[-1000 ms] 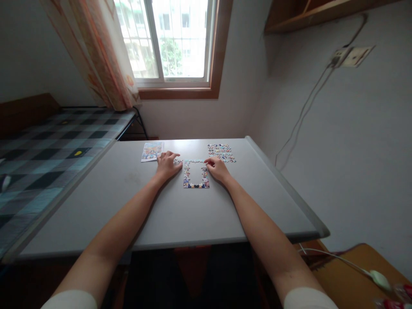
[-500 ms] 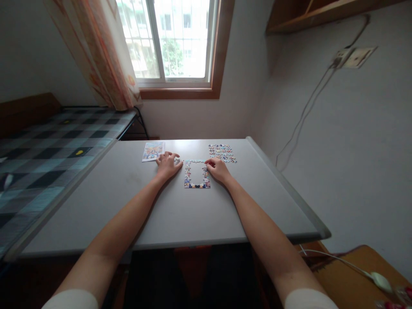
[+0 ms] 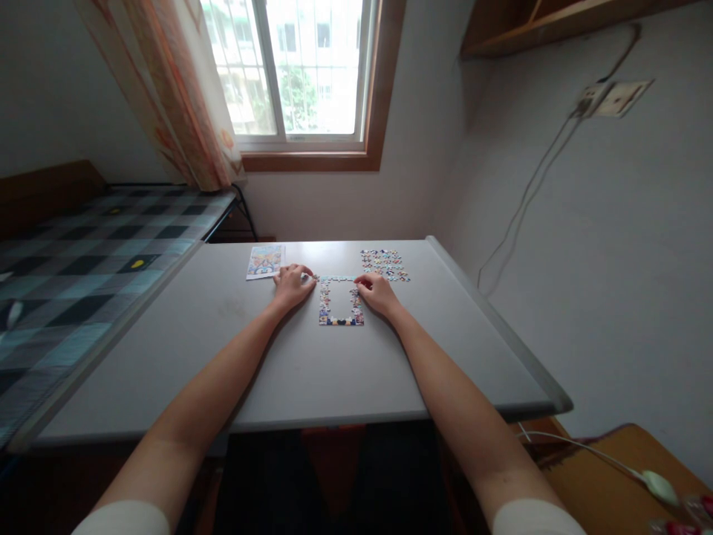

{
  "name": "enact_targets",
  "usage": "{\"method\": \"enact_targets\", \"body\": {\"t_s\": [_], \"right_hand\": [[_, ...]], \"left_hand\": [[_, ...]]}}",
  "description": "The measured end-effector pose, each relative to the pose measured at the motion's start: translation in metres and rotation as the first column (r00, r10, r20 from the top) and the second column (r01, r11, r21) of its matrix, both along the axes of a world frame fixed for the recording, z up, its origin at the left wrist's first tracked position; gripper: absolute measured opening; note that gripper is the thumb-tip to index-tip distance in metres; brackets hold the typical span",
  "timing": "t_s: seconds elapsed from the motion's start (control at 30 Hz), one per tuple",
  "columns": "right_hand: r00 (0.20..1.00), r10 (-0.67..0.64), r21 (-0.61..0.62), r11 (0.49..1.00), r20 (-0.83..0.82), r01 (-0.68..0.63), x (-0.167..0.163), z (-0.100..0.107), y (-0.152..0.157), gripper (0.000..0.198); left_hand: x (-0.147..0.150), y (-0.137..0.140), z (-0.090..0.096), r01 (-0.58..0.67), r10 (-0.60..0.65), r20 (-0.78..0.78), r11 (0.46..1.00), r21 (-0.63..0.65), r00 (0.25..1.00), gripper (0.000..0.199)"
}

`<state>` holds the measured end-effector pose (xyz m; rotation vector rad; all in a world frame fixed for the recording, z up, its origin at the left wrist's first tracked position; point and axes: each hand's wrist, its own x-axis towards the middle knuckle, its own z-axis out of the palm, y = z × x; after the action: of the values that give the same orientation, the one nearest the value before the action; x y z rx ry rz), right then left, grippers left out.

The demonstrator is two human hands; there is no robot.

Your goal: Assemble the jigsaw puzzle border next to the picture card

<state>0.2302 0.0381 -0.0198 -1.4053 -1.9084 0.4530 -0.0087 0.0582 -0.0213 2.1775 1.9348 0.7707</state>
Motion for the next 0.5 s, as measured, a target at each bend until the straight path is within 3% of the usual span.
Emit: {"method": "enact_targets", "body": {"t_s": [0.5], "right_hand": [[1.0,0.007,0.014,1.0,-0.001,-0.007,-0.0002,-0.0019,0.0017,0.018]], "left_hand": [[-0.001,0.0039,-0.0062,0.075,-0.083,0.101,0.994,0.086,0.991,0.012]]}}
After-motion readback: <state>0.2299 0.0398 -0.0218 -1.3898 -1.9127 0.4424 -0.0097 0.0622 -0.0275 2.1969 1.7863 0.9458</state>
